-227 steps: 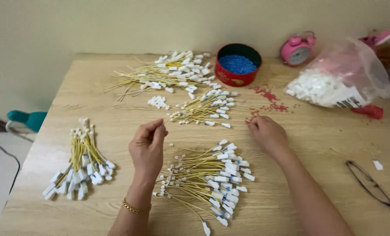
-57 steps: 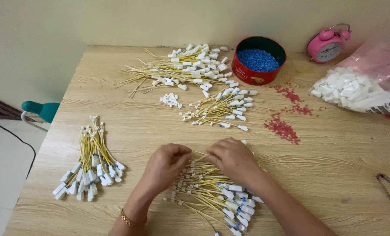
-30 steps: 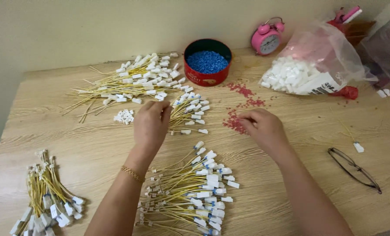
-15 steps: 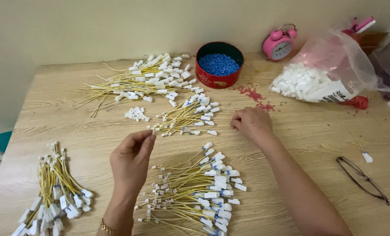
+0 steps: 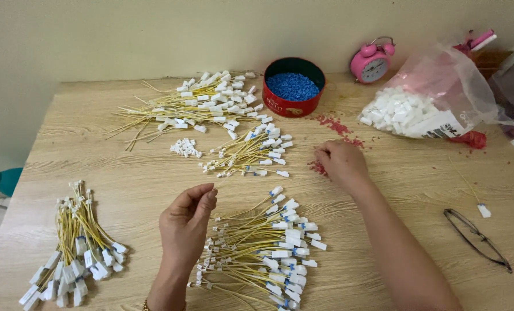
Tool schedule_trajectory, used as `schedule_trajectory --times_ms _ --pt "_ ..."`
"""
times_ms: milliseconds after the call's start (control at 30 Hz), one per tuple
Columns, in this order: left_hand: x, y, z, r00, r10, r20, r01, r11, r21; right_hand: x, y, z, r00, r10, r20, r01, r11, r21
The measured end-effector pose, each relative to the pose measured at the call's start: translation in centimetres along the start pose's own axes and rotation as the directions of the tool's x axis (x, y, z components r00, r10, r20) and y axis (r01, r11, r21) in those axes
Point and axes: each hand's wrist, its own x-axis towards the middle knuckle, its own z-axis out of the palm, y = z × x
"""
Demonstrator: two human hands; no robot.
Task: Manually attaching connectors and markers to electrical wire harnesses.
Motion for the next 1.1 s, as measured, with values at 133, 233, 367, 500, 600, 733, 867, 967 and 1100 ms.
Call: schedule_trajectory --times_ms 133,233,367,500,600,733,867,967,1100 --pt "0.1 -0.7 0.4 1.000 0.016 -0.004 -0.016 0.999 -0.029 -0.4 -0.9 -0.9 0.999 -0.028 0.038 0.027 1.000 0.011" --pt "-0.1 -0.2 0.5 1.000 -0.007 -0.004 0.007 1.000 -0.021 -0.4 -1.7 -0.6 0.992 -0.061 0.107 0.066 0.997 -0.041" --pt "0.2 -0.8 0.5 1.000 0.009 0.007 -0.009 0.998 -0.055 -0.1 -2.4 0.2 0.989 -0.052 0.138 0.071 0.988 -0.135" --pt "0.1 0.0 0.9 1.000 0.010 -0.003 -0.010 1.000 -0.023 0.1 -2.5 0.4 0.990 -0.077 0.115 0.096 0.980 -0.174" --pt "0.3 -1.1 0.7 0.995 0.099 -0.013 -0.099 0.995 -0.001 0.1 -1.3 0.5 0.988 -0.147 0.037 0.145 0.988 0.046" --pt "0.8 -1.6 1.1 0.992 0.119 -0.034 -0.120 0.992 -0.032 -2.7 -6.4 -2.9 0.993 -0.114 -0.008 0.109 0.921 0.374" --pt "1.0 -0.6 1.5 0.998 -0.030 0.050 0.043 0.956 -0.289 -4.8 -9.8 -2.9 0.973 -0.215 0.084 0.072 0.626 0.776" --pt "0.8 -0.1 1.4 0.991 -0.113 0.078 0.135 0.907 -0.399 -6.1 -12.5 -2.6 0.940 -0.322 0.112 0.031 0.409 0.912" --pt "0.3 0.0 1.3 0.987 -0.125 0.100 0.157 0.865 -0.476 -6.8 -14.4 -1.7 0.914 -0.377 0.153 -0.043 0.285 0.958"
